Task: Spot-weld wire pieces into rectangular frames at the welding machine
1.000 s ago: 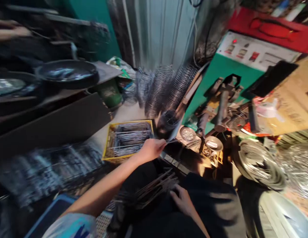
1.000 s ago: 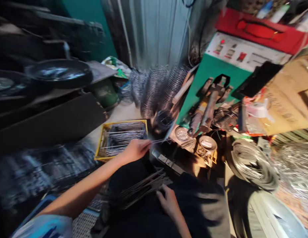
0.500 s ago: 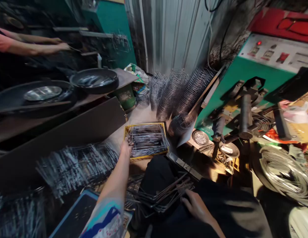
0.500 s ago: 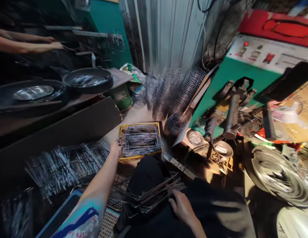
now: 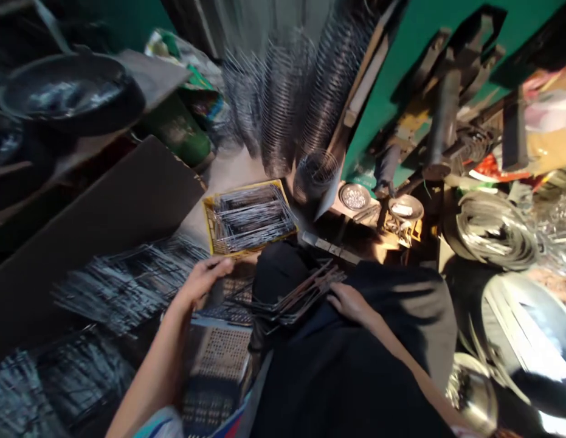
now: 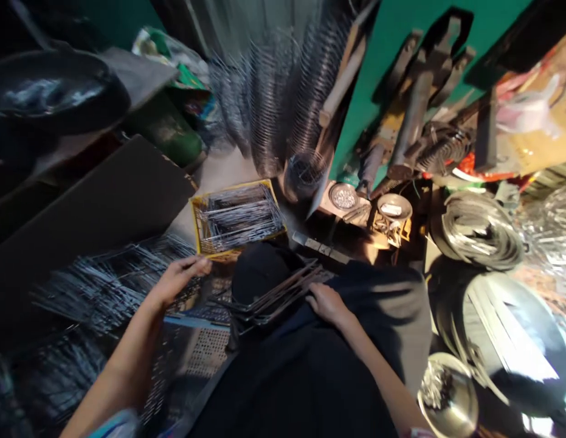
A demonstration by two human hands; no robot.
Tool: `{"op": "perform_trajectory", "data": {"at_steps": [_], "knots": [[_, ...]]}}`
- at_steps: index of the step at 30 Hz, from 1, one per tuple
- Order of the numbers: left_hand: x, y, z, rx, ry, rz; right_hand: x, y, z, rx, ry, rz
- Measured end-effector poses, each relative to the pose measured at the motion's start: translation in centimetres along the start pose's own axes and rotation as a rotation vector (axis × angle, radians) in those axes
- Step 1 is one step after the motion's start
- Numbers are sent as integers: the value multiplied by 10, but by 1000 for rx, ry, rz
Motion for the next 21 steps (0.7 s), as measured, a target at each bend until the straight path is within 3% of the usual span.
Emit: {"op": "perform_trajectory", "data": {"at_steps": [2,3,4,8,12,16,21], "knots": [[28,-11,-41,192,389,223,-7,-7,-2,-3,-50,61],[43,-16,-58,293,498,326,-13,-11,-4,4,-83,78],[56,-20,-72,381,510,425,-19,-16,-6,13,-119,83],[89,-33,-93,577,371,647,-61,-34,-29,-13,-287,57],[87,-50,-82,606,415,640,-121,-66,-91,-14,-605,40],[84,-67,-65,559,362,618,-163,-113,-176,257,-890,-3],[105,-66,-58,609,238,812,-168,-178,-263,631,-1013,-108]]}}
Point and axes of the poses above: each hand's wrist, its own z-axis towards the middle knuckle, its own x-axis out of the palm, y = z × x, the point moved 2 cm from there along z, towards the middle knuckle, and after that the axes turned 11 degrees about z, right-handed, at the moved point
